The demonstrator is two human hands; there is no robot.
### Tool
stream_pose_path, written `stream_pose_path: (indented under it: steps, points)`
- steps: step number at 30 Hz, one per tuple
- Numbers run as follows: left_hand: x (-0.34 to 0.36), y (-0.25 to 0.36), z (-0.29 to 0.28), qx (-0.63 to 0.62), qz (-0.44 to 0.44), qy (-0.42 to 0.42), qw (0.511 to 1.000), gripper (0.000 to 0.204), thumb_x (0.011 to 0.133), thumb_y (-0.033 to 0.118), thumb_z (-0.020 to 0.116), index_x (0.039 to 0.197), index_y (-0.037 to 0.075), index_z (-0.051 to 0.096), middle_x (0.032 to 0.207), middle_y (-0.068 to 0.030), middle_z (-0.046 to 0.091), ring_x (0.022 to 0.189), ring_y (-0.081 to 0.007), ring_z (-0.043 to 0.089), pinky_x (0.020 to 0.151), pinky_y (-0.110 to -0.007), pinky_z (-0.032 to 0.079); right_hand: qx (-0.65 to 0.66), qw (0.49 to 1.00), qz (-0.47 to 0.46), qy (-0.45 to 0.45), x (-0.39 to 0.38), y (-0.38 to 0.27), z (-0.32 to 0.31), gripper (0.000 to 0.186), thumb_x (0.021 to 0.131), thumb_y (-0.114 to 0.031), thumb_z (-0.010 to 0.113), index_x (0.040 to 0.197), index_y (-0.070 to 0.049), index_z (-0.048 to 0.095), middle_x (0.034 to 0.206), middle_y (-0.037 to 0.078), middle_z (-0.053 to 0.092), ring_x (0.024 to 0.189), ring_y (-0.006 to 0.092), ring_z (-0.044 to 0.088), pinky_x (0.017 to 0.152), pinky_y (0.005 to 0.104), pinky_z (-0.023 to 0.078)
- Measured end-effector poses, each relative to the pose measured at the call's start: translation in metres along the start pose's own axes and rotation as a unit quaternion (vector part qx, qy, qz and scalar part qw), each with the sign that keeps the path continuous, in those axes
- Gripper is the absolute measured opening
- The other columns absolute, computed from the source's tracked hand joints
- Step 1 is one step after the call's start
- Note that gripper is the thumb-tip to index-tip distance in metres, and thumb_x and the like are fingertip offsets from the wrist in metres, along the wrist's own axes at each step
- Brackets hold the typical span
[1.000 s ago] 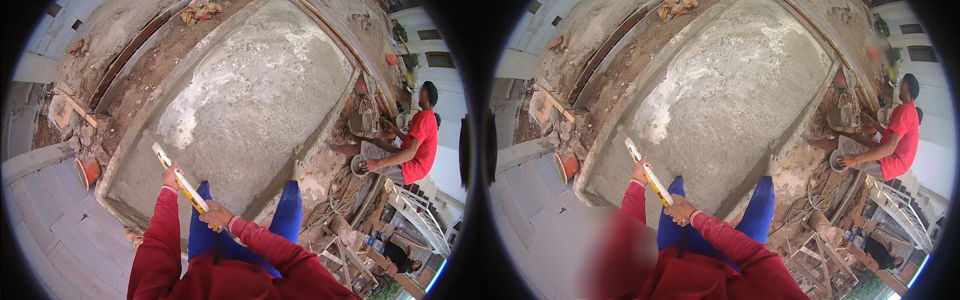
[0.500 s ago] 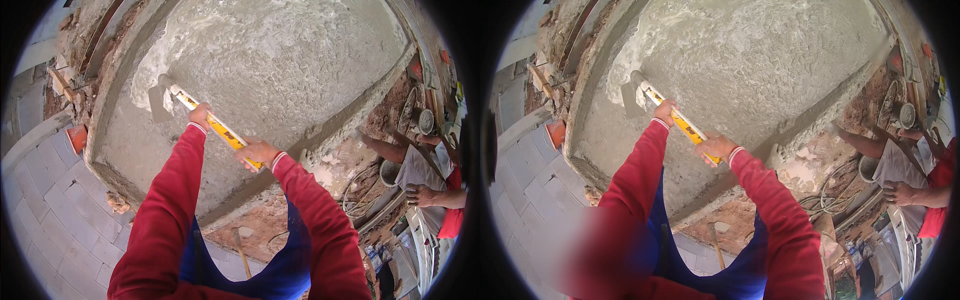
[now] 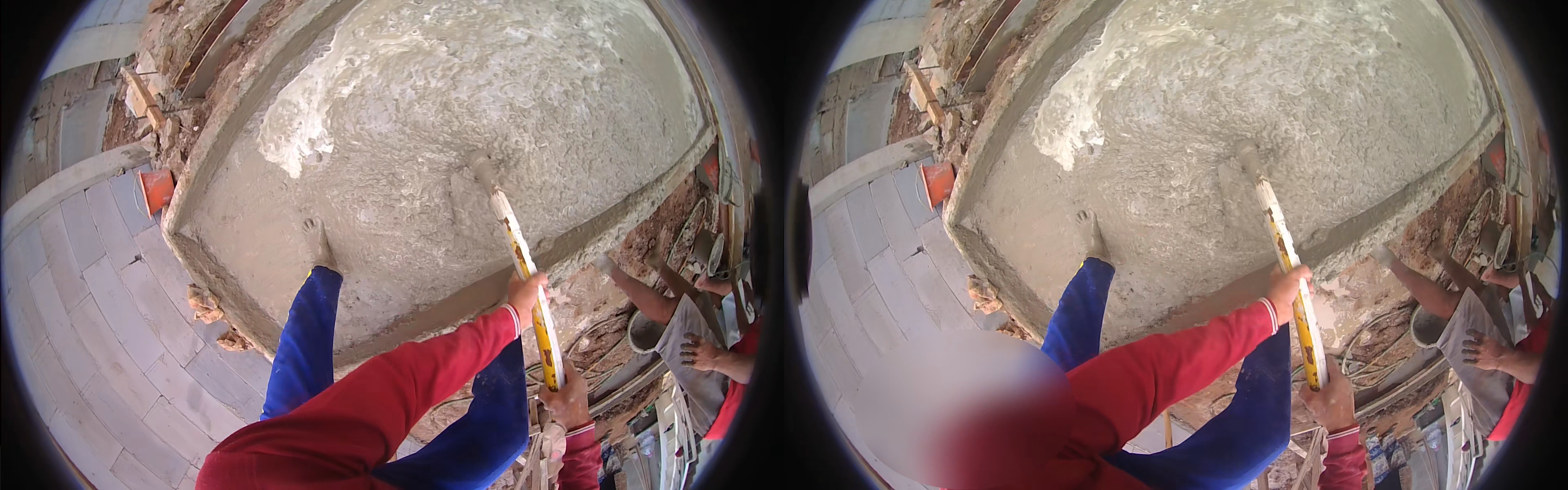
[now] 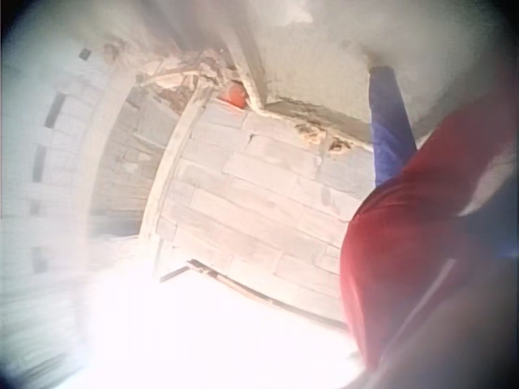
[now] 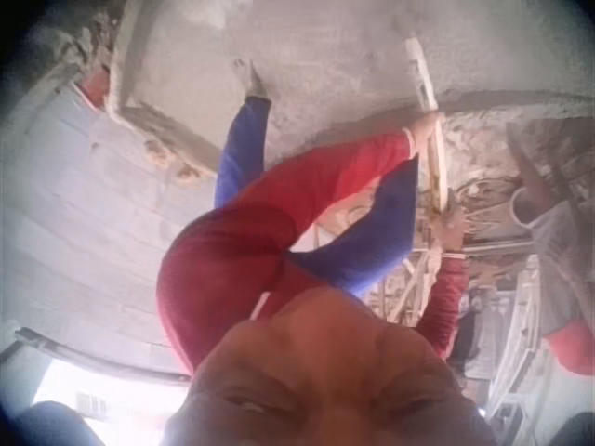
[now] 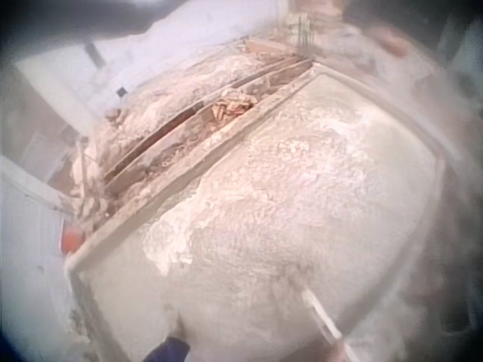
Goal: The person uses a long straightedge to level and smooth a freshly poured concrete slab. Another worker pours additional concrete from a bucket while the person repeatedly drags the straightedge across the surface to achieve a flat finish.
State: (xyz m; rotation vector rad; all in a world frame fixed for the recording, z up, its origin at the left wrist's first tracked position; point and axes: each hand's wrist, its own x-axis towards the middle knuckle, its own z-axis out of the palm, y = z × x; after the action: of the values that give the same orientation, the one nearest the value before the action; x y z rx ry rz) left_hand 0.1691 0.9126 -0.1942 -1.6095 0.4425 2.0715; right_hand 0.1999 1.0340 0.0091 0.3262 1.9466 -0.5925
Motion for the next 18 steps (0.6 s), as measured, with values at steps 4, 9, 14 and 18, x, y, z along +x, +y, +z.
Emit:
stream_pose_path:
  steps: [4,9,14,18]
  points:
    - [-0.052,0.040,-0.056,-0.098,0.048,0.023,0.994,0.034,0.080,0.005,0.067,0.104,0.008,0.044,0.076,-0.0071,0.055,0.056,-0.0185,0.057,0.052,-0.035,0.053,-0.039,0.998,-0.033,-0.040,-0.014,-0.033,0.033,0.046,0.074,-0.009,0.069,0.118,0.000,0.059,0.078,0.012,0.063,0.068,0.0213,0.064,0.067,0.0358,0.053]
    - [-0.059,0.230,-0.210,-0.062,0.251,0.193,0.946,0.030,0.081,-0.001,0.064,0.101,0.006,0.044,0.071,-0.0056,0.054,0.048,-0.0154,0.054,0.040,-0.030,0.046,0.158,0.961,-0.032,-0.227,0.067,-0.179,0.176,0.049,0.078,-0.006,0.070,0.124,-0.002,0.057,0.077,0.007,0.062,0.054,0.0117,0.057,0.047,0.0289,0.047]
    - [-0.035,0.451,-0.397,0.033,0.343,0.315,0.885,0.019,0.082,0.006,0.069,0.088,-0.006,0.055,0.067,-0.0096,0.056,0.048,-0.0197,0.057,0.042,-0.033,0.050,0.208,0.912,-0.153,-0.320,0.167,-0.356,0.345,0.032,0.078,-0.014,0.071,0.104,0.002,0.061,0.072,0.007,0.061,0.051,0.0146,0.058,0.046,0.0301,0.048]
    - [-0.017,0.509,-0.409,0.087,0.258,0.313,0.910,0.011,0.079,0.002,0.066,0.084,-0.006,0.061,0.068,-0.0102,0.058,0.053,-0.0220,0.059,0.048,-0.038,0.052,0.267,0.898,-0.104,-0.333,0.199,-0.383,0.375,0.027,0.081,-0.016,0.071,0.098,0.002,0.061,0.071,0.006,0.061,0.052,0.0144,0.058,0.045,0.0294,0.048]
